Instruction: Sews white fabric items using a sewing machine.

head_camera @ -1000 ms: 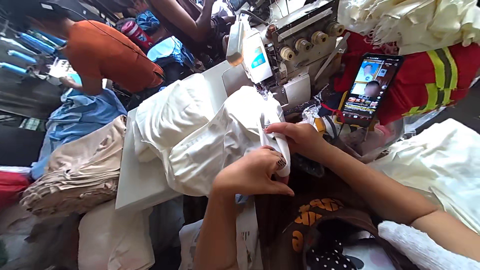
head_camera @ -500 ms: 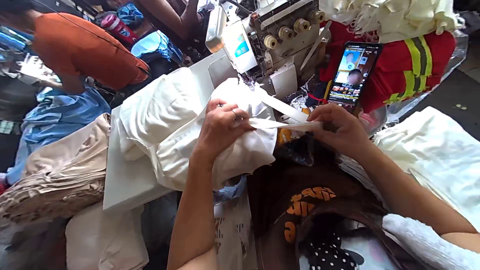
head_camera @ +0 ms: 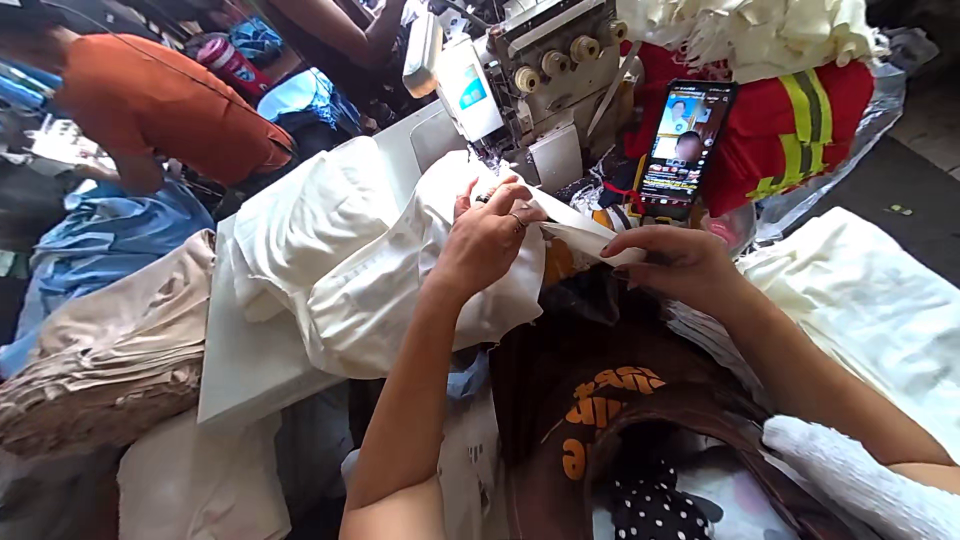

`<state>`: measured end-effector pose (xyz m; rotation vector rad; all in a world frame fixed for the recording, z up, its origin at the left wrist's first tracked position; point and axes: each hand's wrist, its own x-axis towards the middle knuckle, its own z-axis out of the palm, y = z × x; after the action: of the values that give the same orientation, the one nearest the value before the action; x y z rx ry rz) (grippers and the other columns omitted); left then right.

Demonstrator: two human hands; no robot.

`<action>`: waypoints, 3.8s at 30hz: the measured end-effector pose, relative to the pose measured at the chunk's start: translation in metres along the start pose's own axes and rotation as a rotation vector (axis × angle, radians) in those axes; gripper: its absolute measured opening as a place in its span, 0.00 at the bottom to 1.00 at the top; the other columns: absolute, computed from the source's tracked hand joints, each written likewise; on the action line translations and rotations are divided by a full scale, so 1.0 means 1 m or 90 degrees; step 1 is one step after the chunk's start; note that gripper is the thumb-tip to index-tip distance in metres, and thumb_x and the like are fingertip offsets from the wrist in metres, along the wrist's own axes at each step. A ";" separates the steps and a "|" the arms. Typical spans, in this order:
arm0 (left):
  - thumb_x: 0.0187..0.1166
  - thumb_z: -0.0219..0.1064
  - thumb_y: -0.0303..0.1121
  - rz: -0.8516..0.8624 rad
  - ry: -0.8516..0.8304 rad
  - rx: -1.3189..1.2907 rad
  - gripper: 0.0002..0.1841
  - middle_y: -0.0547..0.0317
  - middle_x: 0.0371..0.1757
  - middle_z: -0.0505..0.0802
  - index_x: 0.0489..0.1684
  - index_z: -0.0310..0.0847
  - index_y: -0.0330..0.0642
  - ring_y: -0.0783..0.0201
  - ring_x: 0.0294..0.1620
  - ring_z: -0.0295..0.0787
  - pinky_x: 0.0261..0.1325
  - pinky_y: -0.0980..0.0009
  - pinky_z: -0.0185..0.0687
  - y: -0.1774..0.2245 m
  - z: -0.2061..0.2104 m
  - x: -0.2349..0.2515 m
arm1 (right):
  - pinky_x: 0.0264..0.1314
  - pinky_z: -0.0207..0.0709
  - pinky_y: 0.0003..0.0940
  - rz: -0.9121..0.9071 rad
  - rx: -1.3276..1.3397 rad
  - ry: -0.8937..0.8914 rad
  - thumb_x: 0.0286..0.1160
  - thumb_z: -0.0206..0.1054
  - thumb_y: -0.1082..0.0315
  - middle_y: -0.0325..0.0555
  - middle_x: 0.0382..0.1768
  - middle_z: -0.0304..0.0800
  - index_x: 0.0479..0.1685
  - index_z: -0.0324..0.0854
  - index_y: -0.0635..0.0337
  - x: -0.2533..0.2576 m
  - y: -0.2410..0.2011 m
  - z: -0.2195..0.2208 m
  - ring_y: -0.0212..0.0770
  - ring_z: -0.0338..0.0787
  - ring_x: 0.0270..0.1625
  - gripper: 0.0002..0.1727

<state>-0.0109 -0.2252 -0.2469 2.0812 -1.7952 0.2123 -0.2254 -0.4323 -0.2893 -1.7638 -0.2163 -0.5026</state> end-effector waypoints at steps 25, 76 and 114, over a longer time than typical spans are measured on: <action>0.76 0.74 0.34 -0.013 0.075 -0.129 0.04 0.63 0.39 0.97 0.39 0.95 0.46 0.70 0.44 0.91 0.72 0.58 0.71 0.053 -0.019 -0.034 | 0.31 0.85 0.21 0.053 -0.083 -0.058 0.71 0.73 0.69 0.34 0.28 0.88 0.48 0.84 0.57 0.003 0.001 0.022 0.24 0.87 0.27 0.09; 0.81 0.66 0.53 -0.137 -0.081 0.240 0.26 0.40 0.49 0.94 0.47 0.91 0.35 0.40 0.50 0.92 0.63 0.35 0.77 -0.063 -0.027 -0.012 | 0.48 0.78 0.17 -0.154 -0.143 -0.194 0.89 0.60 0.59 0.42 0.43 0.86 0.40 0.89 0.58 0.012 -0.050 0.013 0.26 0.84 0.47 0.16; 0.78 0.73 0.48 -0.149 0.169 -0.248 0.19 0.70 0.31 0.88 0.18 0.77 0.52 0.66 0.56 0.88 0.77 0.58 0.74 0.032 -0.129 -0.086 | 0.65 0.68 0.55 -0.266 -0.078 -0.197 0.68 0.76 0.66 0.34 0.41 0.94 0.41 0.97 0.48 0.146 -0.021 0.096 0.37 0.87 0.52 0.07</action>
<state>-0.0397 -0.1008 -0.1535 1.8619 -1.3060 0.0620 -0.0836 -0.3524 -0.2230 -1.9188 -0.7977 -0.5445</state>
